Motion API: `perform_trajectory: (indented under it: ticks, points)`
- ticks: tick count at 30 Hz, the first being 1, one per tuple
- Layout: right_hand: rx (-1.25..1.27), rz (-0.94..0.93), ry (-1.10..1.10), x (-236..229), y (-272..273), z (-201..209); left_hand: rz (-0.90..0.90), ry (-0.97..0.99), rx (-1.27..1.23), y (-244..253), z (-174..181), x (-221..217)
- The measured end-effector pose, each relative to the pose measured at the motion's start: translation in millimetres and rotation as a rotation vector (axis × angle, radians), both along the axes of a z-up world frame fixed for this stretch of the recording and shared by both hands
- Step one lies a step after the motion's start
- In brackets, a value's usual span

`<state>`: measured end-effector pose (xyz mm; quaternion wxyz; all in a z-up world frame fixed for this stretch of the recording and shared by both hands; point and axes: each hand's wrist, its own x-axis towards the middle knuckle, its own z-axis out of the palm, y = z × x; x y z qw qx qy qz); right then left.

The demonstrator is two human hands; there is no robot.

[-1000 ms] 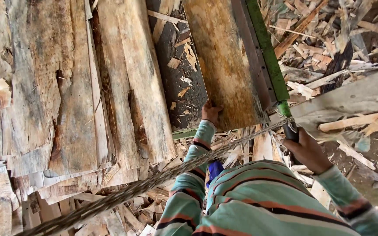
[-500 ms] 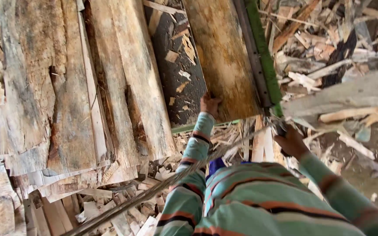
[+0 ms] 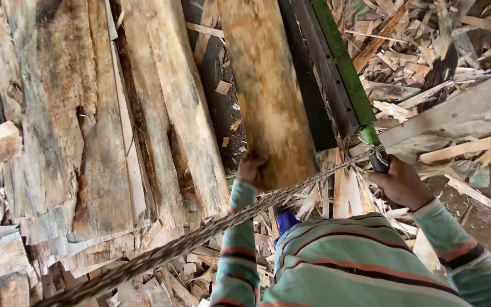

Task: Trimming thin sheets of wood veneer using a large manual lever cutter.

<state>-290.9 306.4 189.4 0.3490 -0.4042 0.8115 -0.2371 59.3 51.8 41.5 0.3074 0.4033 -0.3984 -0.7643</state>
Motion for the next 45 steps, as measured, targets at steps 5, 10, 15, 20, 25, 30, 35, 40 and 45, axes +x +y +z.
perform_trajectory:
  ticks: [5, 10, 15, 20, 25, 30, 35, 40, 45]
  points:
    - [-0.108, 0.179, 0.163, -10, 5, -34, 0.066, 0.146, 0.048, 21, 5, 43]
    - [0.046, 0.041, 0.092, -9, 3, -3, 0.130, 0.300, 0.126, 52, -12, 78]
    - [-0.011, 0.050, 0.114, -7, -1, 33, 0.175, 0.462, 0.202, 62, -46, 98]
    - [-0.153, 0.243, 0.344, -22, 12, -6, 0.200, 0.618, 0.287, 49, -141, 119]
    - [-0.158, 0.096, 0.308, -5, 10, 16, 0.160, 0.540, 0.187, 23, -130, 145]
    - [-0.066, 0.260, 0.516, -7, 12, 15, -0.038, 0.701, 0.078, 26, -43, 240]
    - [-0.012, 0.084, 0.462, 7, 7, 48, 0.018, 0.624, 0.033, 80, -39, 272]
    - [-0.041, 0.118, 0.691, 16, 17, 43, 0.120, 0.499, -0.037, 140, -28, 311]
    - [-0.133, 0.131, 0.860, 4, 21, 22, 0.140, 0.386, -0.110, 153, -23, 326]
